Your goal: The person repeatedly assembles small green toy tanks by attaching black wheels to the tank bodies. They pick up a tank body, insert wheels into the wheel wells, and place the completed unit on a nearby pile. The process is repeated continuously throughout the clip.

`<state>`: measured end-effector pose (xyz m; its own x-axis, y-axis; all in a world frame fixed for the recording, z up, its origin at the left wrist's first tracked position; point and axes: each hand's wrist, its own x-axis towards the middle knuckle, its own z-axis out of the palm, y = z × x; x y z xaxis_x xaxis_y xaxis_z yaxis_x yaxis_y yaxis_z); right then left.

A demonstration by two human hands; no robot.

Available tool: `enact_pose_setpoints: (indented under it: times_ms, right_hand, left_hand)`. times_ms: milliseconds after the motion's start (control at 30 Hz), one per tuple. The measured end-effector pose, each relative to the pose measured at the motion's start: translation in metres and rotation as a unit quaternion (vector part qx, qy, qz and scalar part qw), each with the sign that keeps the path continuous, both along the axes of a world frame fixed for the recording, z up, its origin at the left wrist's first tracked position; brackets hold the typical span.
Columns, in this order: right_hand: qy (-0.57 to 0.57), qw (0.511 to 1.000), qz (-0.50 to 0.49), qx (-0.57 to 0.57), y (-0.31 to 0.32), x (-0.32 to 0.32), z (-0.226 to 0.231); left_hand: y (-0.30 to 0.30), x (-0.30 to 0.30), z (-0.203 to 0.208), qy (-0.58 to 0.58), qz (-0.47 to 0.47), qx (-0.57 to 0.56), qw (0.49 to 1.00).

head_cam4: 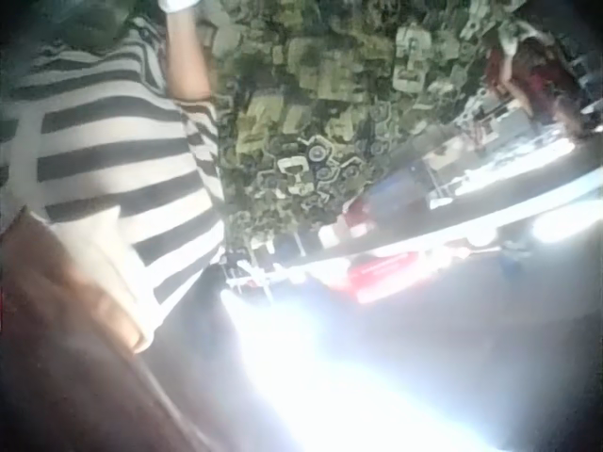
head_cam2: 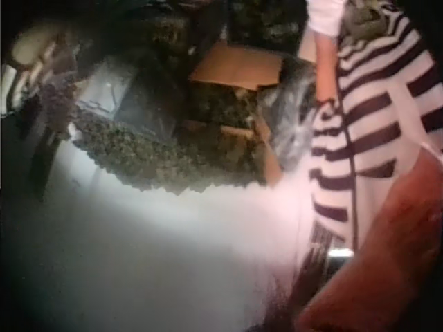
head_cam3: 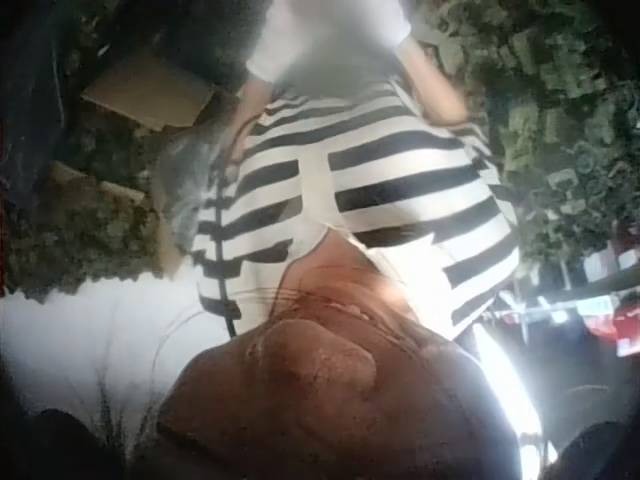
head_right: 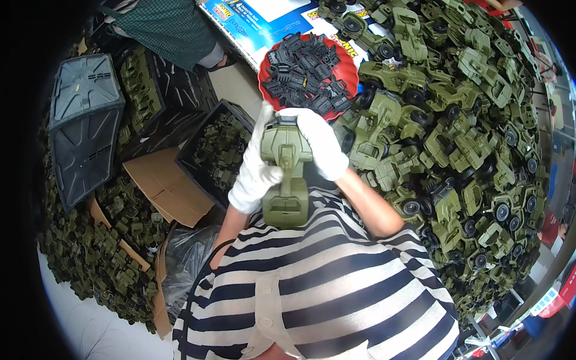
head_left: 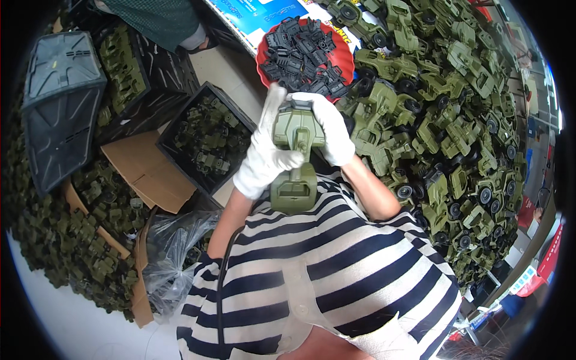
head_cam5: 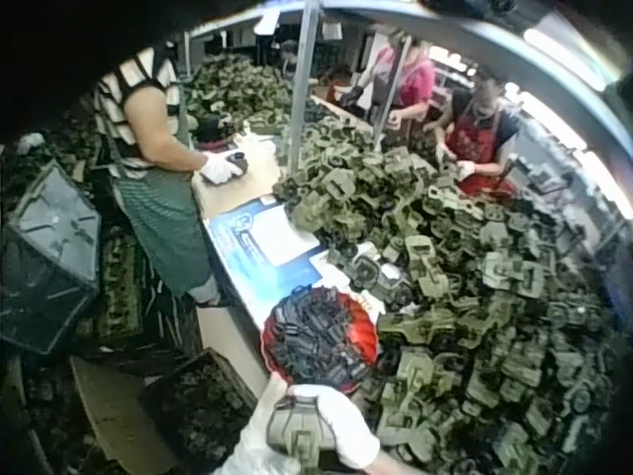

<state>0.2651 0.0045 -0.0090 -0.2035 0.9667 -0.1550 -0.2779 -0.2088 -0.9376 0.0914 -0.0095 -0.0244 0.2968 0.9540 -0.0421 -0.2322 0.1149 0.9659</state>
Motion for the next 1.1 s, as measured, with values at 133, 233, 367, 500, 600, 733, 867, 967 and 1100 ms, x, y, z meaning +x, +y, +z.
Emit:
enact_pose_setpoints:
  times_ms: [133, 233, 367, 500, 600, 733, 867, 967, 1100]
  right_hand:
    - [-0.167, 0.98, -0.024, 0.106, -0.011, -0.015, -0.007]
    - [-0.233, 0.961, -0.006, 0.147, -0.025, -0.021, -0.003]
    - [-0.281, 0.935, -0.051, 0.21, -0.022, -0.033, -0.022]
    - [-0.277, 0.939, -0.042, 0.198, -0.013, -0.053, -0.024]
    - [-0.391, 0.918, 0.062, 0.019, 0.006, -0.072, -0.019]
    - [-0.489, 0.853, -0.013, 0.184, 0.039, -0.019, -0.036]
    - [-0.632, 0.76, -0.092, 0.122, 0.075, 0.038, -0.043]
    - [-0.685, 0.725, -0.063, 0.026, 0.103, 0.045, -0.051]
    - [-0.701, 0.71, -0.071, -0.005, 0.113, 0.042, -0.066]
  left_hand:
    - [0.004, -0.013, -0.002, 0.006, 0.029, 0.006, 1.0]
    - [-0.001, -0.016, -0.008, 0.025, 0.069, 0.088, 0.993]
    - [-0.002, -0.02, -0.01, 0.087, 0.063, 0.108, 0.988]
    - [-0.005, -0.033, -0.02, 0.146, 0.127, 0.093, 0.977]
    - [-0.009, -0.063, -0.073, 0.12, 0.172, -0.081, 0.974]
    - [-0.011, -0.123, -0.096, 0.247, 0.253, -0.117, 0.928]
    - [0.019, -0.143, -0.087, 0.536, 0.24, -0.103, 0.803]
    - [0.058, -0.13, -0.12, 0.326, 0.29, -0.088, 0.895]
    - [0.141, -0.018, -0.06, 0.356, 0.168, 0.141, 0.909]
